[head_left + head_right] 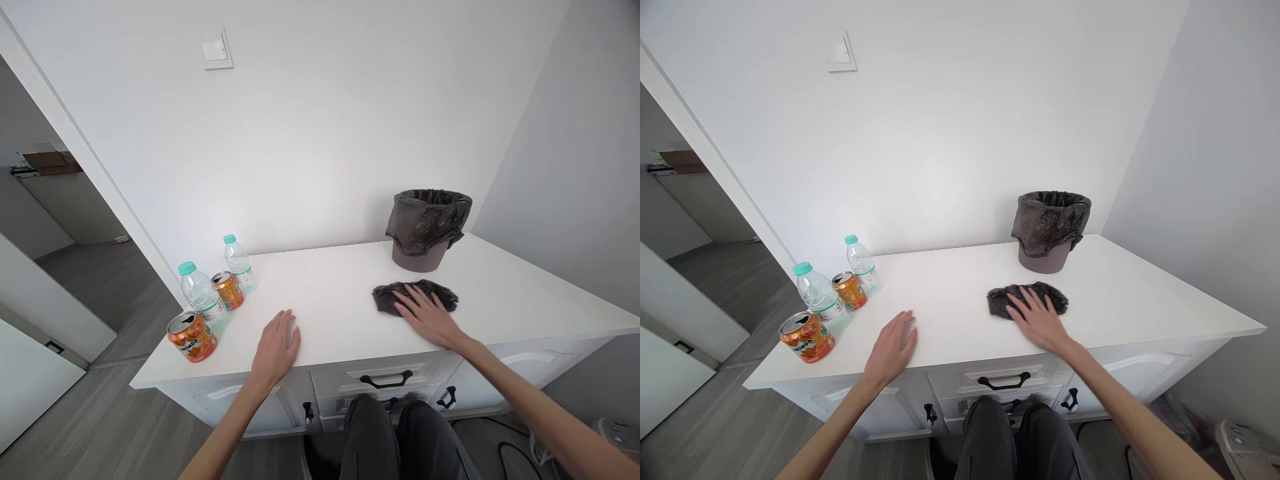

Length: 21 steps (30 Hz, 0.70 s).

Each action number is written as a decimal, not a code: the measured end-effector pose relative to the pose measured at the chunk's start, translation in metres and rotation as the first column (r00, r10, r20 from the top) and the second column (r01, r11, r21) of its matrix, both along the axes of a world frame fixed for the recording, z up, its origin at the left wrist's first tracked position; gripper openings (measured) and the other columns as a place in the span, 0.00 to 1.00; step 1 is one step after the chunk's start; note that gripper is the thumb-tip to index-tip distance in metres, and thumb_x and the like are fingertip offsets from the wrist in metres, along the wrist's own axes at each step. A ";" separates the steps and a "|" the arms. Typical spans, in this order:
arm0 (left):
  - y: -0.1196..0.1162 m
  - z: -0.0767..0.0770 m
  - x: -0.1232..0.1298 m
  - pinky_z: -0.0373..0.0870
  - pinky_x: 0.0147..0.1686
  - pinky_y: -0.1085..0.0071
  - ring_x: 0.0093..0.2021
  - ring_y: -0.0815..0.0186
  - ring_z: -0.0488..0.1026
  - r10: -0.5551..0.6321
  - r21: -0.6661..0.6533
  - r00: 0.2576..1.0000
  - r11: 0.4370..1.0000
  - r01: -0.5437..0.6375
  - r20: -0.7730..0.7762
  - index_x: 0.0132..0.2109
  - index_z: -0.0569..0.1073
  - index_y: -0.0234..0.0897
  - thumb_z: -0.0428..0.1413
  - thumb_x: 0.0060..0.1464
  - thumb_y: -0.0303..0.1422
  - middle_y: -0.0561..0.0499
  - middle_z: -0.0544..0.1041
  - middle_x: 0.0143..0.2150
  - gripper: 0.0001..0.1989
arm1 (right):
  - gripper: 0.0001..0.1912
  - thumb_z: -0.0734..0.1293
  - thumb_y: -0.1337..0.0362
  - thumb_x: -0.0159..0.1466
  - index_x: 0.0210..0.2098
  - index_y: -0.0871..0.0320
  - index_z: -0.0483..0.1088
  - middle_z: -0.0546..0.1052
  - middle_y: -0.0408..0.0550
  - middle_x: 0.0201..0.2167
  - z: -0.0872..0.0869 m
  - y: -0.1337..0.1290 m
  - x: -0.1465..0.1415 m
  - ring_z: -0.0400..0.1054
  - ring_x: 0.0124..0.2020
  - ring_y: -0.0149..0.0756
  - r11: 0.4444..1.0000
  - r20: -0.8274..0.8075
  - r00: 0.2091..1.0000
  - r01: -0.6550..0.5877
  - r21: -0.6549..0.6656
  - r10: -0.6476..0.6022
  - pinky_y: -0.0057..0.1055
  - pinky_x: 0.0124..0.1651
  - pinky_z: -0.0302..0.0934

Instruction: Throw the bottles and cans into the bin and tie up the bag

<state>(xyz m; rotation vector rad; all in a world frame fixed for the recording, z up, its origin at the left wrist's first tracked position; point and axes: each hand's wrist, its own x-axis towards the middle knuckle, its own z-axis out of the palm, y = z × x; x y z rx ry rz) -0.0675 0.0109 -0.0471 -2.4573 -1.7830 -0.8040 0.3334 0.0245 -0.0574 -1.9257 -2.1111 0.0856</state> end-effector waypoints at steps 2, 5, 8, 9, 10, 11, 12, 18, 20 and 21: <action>0.000 0.001 0.002 0.64 0.68 0.47 0.71 0.53 0.64 0.007 0.004 1.000 1.000 -0.007 -0.012 0.60 0.69 0.41 0.47 0.69 0.40 0.44 0.72 0.68 0.17 | 0.35 0.45 0.41 0.73 0.72 0.42 0.60 0.58 0.42 0.75 -0.006 0.003 0.036 0.47 0.76 0.51 0.999 0.016 0.999 0.044 0.003 -0.044 0.62 0.74 0.45; 0.000 0.002 0.004 0.65 0.68 0.47 0.71 0.53 0.65 0.007 0.019 1.000 1.000 -0.006 -0.027 0.59 0.69 0.41 0.47 0.69 0.38 0.44 0.73 0.67 0.17 | 0.34 0.45 0.42 0.73 0.72 0.42 0.59 0.58 0.43 0.75 -0.015 0.006 0.082 0.48 0.76 0.50 0.997 0.029 0.996 0.081 0.005 -0.081 0.61 0.74 0.46; -0.001 0.006 0.005 0.66 0.67 0.47 0.70 0.52 0.66 0.007 0.023 0.999 1.000 -0.006 -0.037 0.59 0.69 0.40 0.47 0.68 0.37 0.44 0.73 0.66 0.16 | 0.34 0.46 0.43 0.73 0.72 0.44 0.59 0.57 0.44 0.75 -0.022 0.008 0.114 0.48 0.76 0.51 0.996 0.031 0.995 0.091 0.001 -0.091 0.62 0.74 0.45; -0.002 0.007 0.005 0.66 0.67 0.47 0.70 0.52 0.66 0.006 0.026 0.999 1.000 -0.005 -0.040 0.59 0.69 0.40 0.47 0.68 0.37 0.44 0.74 0.66 0.16 | 0.34 0.46 0.43 0.73 0.72 0.45 0.59 0.57 0.46 0.75 -0.024 0.008 0.122 0.47 0.76 0.52 0.996 0.028 0.995 0.093 0.003 -0.093 0.62 0.74 0.45; -0.003 0.008 0.006 0.66 0.67 0.47 0.70 0.52 0.66 0.004 0.031 0.999 1.000 -0.003 -0.044 0.59 0.69 0.40 0.47 0.68 0.37 0.44 0.74 0.66 0.16 | 0.35 0.46 0.43 0.73 0.73 0.46 0.59 0.55 0.47 0.76 -0.027 0.007 0.127 0.46 0.76 0.53 0.996 0.023 0.995 0.093 0.017 -0.093 0.62 0.74 0.45; -0.005 0.009 0.006 0.66 0.67 0.48 0.70 0.53 0.66 0.001 0.038 0.999 0.999 0.001 -0.046 0.59 0.69 0.40 0.47 0.67 0.36 0.44 0.74 0.66 0.16 | 0.35 0.46 0.43 0.73 0.73 0.48 0.59 0.54 0.49 0.76 -0.029 0.007 0.131 0.45 0.76 0.54 0.995 0.018 0.996 0.089 0.047 -0.089 0.63 0.74 0.45; -0.006 0.009 0.006 0.66 0.67 0.48 0.70 0.53 0.66 -0.002 0.046 0.999 0.999 0.004 -0.048 0.59 0.69 0.40 0.47 0.67 0.35 0.43 0.74 0.65 0.16 | 0.35 0.46 0.43 0.74 0.73 0.49 0.58 0.52 0.50 0.77 -0.033 0.006 0.134 0.43 0.77 0.55 0.993 0.016 0.997 0.079 0.090 -0.081 0.63 0.74 0.44; -0.008 0.004 0.003 0.66 0.67 0.48 0.70 0.53 0.66 -0.020 0.057 0.999 0.998 0.022 -0.041 0.60 0.69 0.40 0.45 0.68 0.34 0.43 0.74 0.66 0.18 | 0.34 0.48 0.46 0.75 0.77 0.47 0.44 0.43 0.45 0.79 -0.052 -0.007 0.123 0.34 0.78 0.52 0.970 0.015 1.000 0.020 0.244 -0.024 0.62 0.75 0.37; -0.006 0.001 0.002 0.65 0.67 0.48 0.70 0.53 0.65 -0.025 0.060 0.999 0.998 0.027 -0.042 0.61 0.69 0.40 0.45 0.68 0.34 0.43 0.73 0.66 0.19 | 0.35 0.49 0.45 0.75 0.77 0.46 0.41 0.43 0.44 0.79 -0.054 -0.016 0.110 0.34 0.78 0.51 0.973 0.013 1.000 0.000 0.232 -0.003 0.60 0.75 0.37; -0.006 -0.001 0.002 0.65 0.67 0.48 0.70 0.54 0.65 -0.025 0.060 0.999 0.998 0.028 -0.045 0.61 0.69 0.40 0.45 0.68 0.35 0.43 0.73 0.67 0.19 | 0.35 0.48 0.45 0.74 0.78 0.45 0.40 0.43 0.44 0.79 -0.052 -0.021 0.102 0.34 0.78 0.50 0.975 0.013 1.000 -0.016 0.221 0.014 0.60 0.76 0.37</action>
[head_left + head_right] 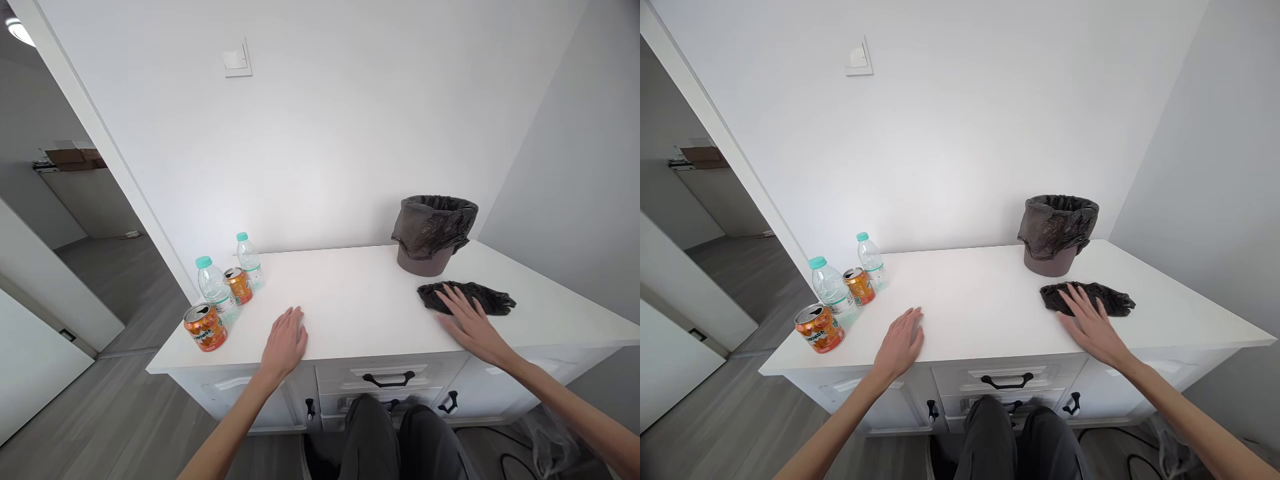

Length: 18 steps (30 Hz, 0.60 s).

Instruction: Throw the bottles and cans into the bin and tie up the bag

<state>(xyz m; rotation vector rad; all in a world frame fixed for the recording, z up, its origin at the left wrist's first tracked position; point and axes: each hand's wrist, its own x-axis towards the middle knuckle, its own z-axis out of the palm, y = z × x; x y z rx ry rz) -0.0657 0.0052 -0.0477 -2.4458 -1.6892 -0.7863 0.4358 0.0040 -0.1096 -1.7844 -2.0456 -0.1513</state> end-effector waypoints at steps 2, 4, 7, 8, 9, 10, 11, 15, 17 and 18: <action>0.001 -0.002 -0.001 0.63 0.68 0.49 0.71 0.54 0.65 0.001 -0.007 1.000 1.000 -0.001 -0.014 0.62 0.68 0.38 0.45 0.68 0.35 0.42 0.72 0.68 0.20 | 0.36 0.48 0.44 0.74 0.78 0.46 0.38 0.42 0.45 0.79 0.007 -0.008 -0.016 0.33 0.78 0.50 0.999 -0.005 0.999 -0.040 -0.028 0.040 0.59 0.76 0.37; 0.001 -0.003 -0.001 0.62 0.69 0.50 0.71 0.54 0.64 0.003 -0.021 0.999 1.000 -0.003 -0.033 0.63 0.68 0.37 0.45 0.68 0.35 0.42 0.71 0.69 0.20 | 0.37 0.48 0.44 0.74 0.78 0.47 0.38 0.42 0.46 0.79 0.023 -0.012 -0.028 0.34 0.78 0.50 0.995 -0.007 0.996 -0.085 -0.054 0.084 0.58 0.75 0.39; 0.002 -0.005 -0.002 0.61 0.70 0.50 0.72 0.54 0.63 -0.002 -0.024 0.999 1.000 0.000 -0.052 0.64 0.68 0.36 0.45 0.69 0.34 0.41 0.70 0.70 0.21 | 0.38 0.49 0.43 0.73 0.77 0.50 0.41 0.43 0.48 0.79 0.064 -0.007 -0.037 0.45 0.77 0.53 0.989 0.005 0.991 -0.130 -0.065 0.130 0.53 0.73 0.51; 0.003 -0.006 -0.002 0.60 0.70 0.49 0.72 0.54 0.63 -0.005 -0.019 0.999 1.000 0.004 -0.054 0.64 0.68 0.36 0.44 0.69 0.34 0.40 0.70 0.70 0.21 | 0.38 0.50 0.43 0.73 0.77 0.50 0.41 0.43 0.49 0.79 0.082 -0.003 -0.037 0.52 0.74 0.53 0.991 0.005 0.993 -0.119 -0.056 0.120 0.51 0.70 0.57; 0.003 -0.007 -0.002 0.60 0.70 0.49 0.72 0.54 0.63 -0.007 -0.014 0.998 1.000 0.006 -0.055 0.64 0.67 0.36 0.44 0.69 0.35 0.40 0.70 0.70 0.21 | 0.38 0.50 0.43 0.73 0.77 0.49 0.40 0.44 0.50 0.79 0.101 0.003 -0.036 0.60 0.70 0.54 0.995 0.006 0.996 -0.093 -0.047 0.093 0.49 0.65 0.65; 0.004 -0.007 -0.002 0.60 0.70 0.49 0.72 0.54 0.63 -0.007 -0.011 0.998 1.000 0.007 -0.057 0.65 0.67 0.36 0.44 0.69 0.35 0.40 0.70 0.70 0.22 | 0.39 0.51 0.43 0.72 0.77 0.48 0.39 0.44 0.51 0.79 0.122 0.010 -0.035 0.68 0.64 0.55 0.998 0.016 0.998 -0.057 -0.035 0.057 0.49 0.57 0.71; 0.005 -0.007 -0.002 0.60 0.70 0.49 0.72 0.54 0.63 -0.006 -0.010 0.998 1.000 0.005 -0.059 0.65 0.67 0.36 0.44 0.69 0.35 0.40 0.70 0.70 0.22 | 0.39 0.52 0.44 0.72 0.77 0.48 0.39 0.44 0.53 0.78 0.142 0.018 -0.033 0.73 0.58 0.56 1.000 0.028 0.999 -0.017 -0.009 0.017 0.49 0.51 0.74; 0.006 -0.006 -0.002 0.61 0.70 0.50 0.72 0.54 0.63 0.016 -0.014 0.998 1.000 -0.016 -0.062 0.64 0.68 0.36 0.44 0.68 0.35 0.42 0.70 0.70 0.21 | 0.40 0.56 0.49 0.71 0.77 0.55 0.40 0.45 0.61 0.77 0.213 0.055 -0.025 0.76 0.49 0.54 0.991 0.070 0.994 0.073 0.117 -0.081 0.49 0.46 0.75; 0.006 -0.006 -0.002 0.61 0.70 0.50 0.72 0.54 0.64 0.018 -0.011 0.998 1.000 -0.019 -0.055 0.64 0.68 0.37 0.44 0.68 0.36 0.42 0.70 0.69 0.21 | 0.39 0.57 0.52 0.71 0.76 0.57 0.42 0.47 0.63 0.77 0.234 0.074 -0.020 0.76 0.48 0.53 0.983 0.081 0.988 0.116 0.140 -0.128 0.52 0.48 0.73; 0.006 -0.005 -0.002 0.61 0.69 0.50 0.71 0.53 0.64 0.018 -0.008 0.999 1.000 -0.019 -0.050 0.64 0.68 0.37 0.44 0.68 0.36 0.42 0.70 0.69 0.21 | 0.38 0.57 0.54 0.70 0.76 0.58 0.44 0.49 0.63 0.76 0.241 0.084 -0.018 0.76 0.48 0.54 0.980 0.086 0.985 0.140 0.138 -0.153 0.55 0.49 0.73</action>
